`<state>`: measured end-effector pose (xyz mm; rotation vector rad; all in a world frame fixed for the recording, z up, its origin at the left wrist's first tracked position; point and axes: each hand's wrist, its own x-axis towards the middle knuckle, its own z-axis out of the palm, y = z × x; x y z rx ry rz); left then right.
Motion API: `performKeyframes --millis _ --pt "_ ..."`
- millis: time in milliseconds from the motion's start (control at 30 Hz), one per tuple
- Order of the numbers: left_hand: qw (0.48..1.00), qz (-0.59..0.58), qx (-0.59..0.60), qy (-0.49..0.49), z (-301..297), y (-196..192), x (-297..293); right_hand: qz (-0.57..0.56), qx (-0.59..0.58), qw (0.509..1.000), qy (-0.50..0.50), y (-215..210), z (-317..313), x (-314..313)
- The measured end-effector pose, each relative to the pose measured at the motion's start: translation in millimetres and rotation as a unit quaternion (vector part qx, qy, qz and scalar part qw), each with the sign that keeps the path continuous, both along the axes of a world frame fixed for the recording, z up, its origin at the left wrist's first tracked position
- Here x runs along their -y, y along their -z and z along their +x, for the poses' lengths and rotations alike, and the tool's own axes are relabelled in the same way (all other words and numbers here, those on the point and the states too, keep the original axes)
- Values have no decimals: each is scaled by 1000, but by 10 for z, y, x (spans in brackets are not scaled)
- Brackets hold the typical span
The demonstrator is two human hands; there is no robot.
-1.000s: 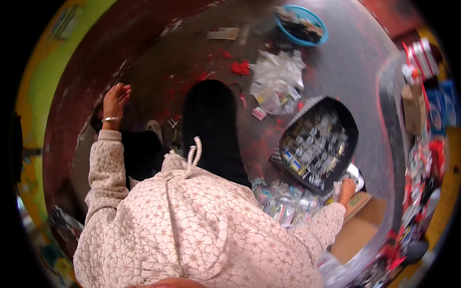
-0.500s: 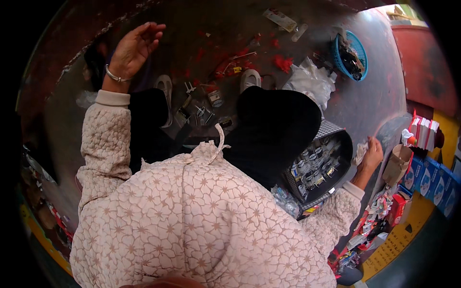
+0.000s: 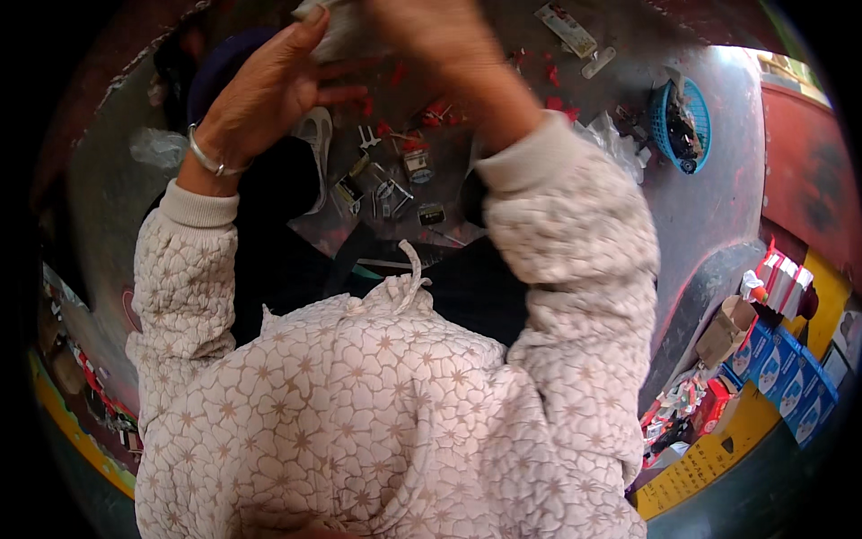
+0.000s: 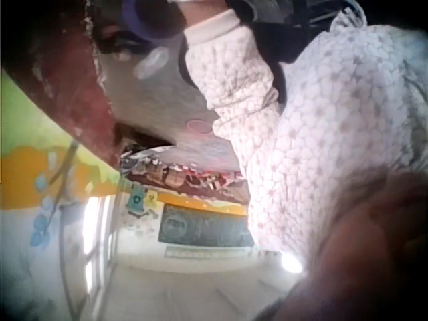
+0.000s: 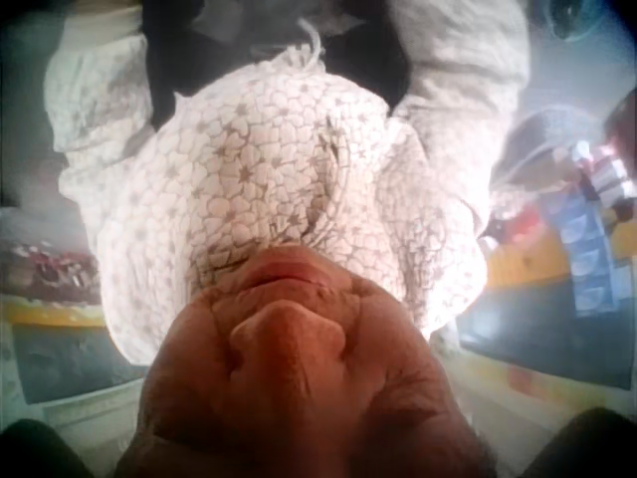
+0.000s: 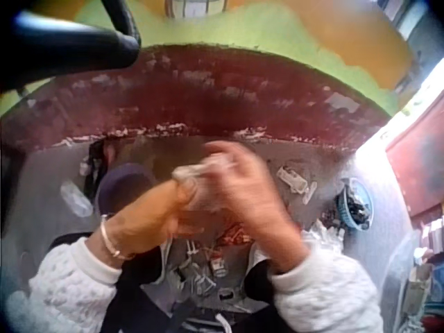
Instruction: The person wipes small plastic components and a yellow tube with a cloth and then gathers several grey rods by hand.
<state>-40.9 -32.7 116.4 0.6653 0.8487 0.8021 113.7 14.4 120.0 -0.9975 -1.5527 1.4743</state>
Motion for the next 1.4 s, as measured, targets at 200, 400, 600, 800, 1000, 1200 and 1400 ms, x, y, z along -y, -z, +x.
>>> performKeyframes --millis 200,400,600,800,1000,1200,1400 --pt "986 98 -130 -37 -310 421 -15 32 -15 998 -43 364 -352 -93" --pt "951 147 -230 -148 -262 234 -170 78 58 995 -12 28 -257 -517" --pt "959 168 -193 -124 -326 176 -237 222 186 953 94 -186 90 -853" --pt "973 92 -136 -162 -300 83 -242 17 87 951 296 -561 1848 -1033" --pt "973 26 -94 -211 -402 255 -264 -66 -70 879 468 -513 3088 -47" --pt "972 -30 -99 -212 -470 505 -280 -102 -9 823 559 254 3732 1055" --pt "966 -82 -176 -170 -333 644 -285 -140 -82 754 636 899 3910 1554"
